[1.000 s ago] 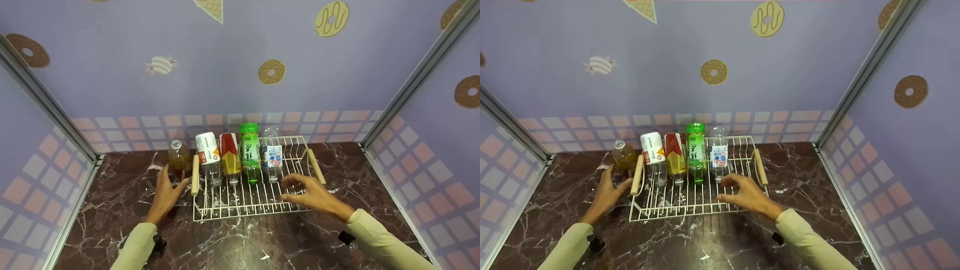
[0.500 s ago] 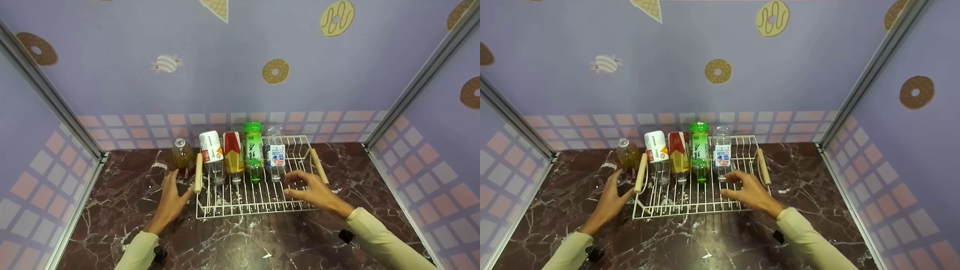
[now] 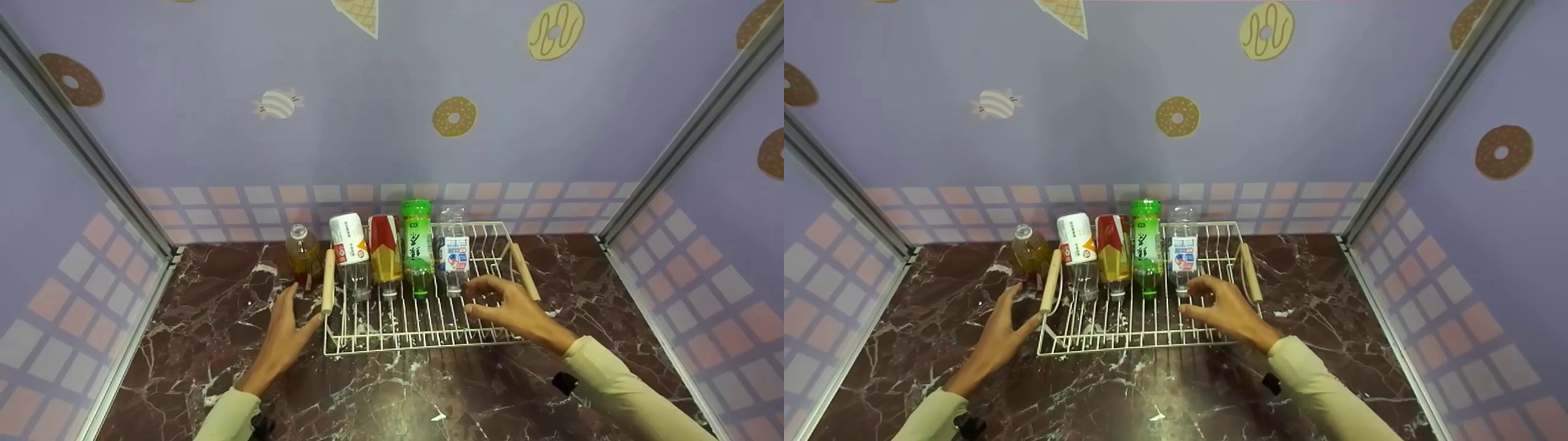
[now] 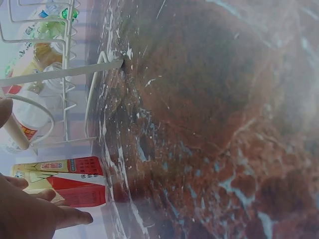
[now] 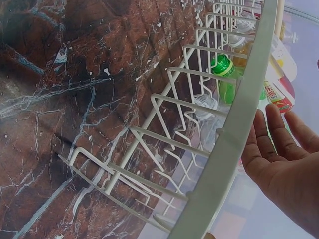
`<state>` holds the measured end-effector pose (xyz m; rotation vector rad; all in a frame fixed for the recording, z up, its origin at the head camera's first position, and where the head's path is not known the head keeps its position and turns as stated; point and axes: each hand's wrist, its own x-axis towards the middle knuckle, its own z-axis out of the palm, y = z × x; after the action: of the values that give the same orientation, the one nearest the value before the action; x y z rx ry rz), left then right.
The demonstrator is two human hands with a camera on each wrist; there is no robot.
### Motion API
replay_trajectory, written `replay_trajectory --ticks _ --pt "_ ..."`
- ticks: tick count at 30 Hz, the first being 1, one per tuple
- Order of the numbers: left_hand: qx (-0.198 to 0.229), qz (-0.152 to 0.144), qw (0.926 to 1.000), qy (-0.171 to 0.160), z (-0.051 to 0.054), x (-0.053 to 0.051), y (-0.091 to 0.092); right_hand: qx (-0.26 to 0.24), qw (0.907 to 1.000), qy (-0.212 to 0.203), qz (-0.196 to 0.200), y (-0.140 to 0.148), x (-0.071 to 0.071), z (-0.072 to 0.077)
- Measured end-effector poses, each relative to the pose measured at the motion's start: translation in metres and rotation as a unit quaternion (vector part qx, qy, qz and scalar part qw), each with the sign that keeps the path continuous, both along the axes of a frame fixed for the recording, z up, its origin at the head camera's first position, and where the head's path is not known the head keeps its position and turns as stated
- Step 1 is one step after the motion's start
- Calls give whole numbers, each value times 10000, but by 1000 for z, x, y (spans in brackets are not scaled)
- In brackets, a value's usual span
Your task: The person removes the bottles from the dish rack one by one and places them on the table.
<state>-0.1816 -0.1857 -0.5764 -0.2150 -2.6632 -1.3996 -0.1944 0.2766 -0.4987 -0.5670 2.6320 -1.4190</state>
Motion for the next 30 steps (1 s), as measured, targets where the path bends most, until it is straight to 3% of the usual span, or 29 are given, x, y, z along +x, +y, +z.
replay_trajectory --ticks 5,10,16,22,30 --pt "-88 -51 9996 254 4 10 1 123 9997 18 -201 2 -2 -1" --pt "-61 -117 9994 309 10 20 5 48 9991 -131 -411 4 -8 0" --pt "-16 -338 9994 72 17 29 14 90 9970 -45 -765 4 -16 1" --pt "131 -638 9978 -90 19 36 25 60 9956 -232 -904 3 -25 0" --pt "346 -631 9971 -253 14 40 40 91 9942 -418 -989 5 -33 -1"
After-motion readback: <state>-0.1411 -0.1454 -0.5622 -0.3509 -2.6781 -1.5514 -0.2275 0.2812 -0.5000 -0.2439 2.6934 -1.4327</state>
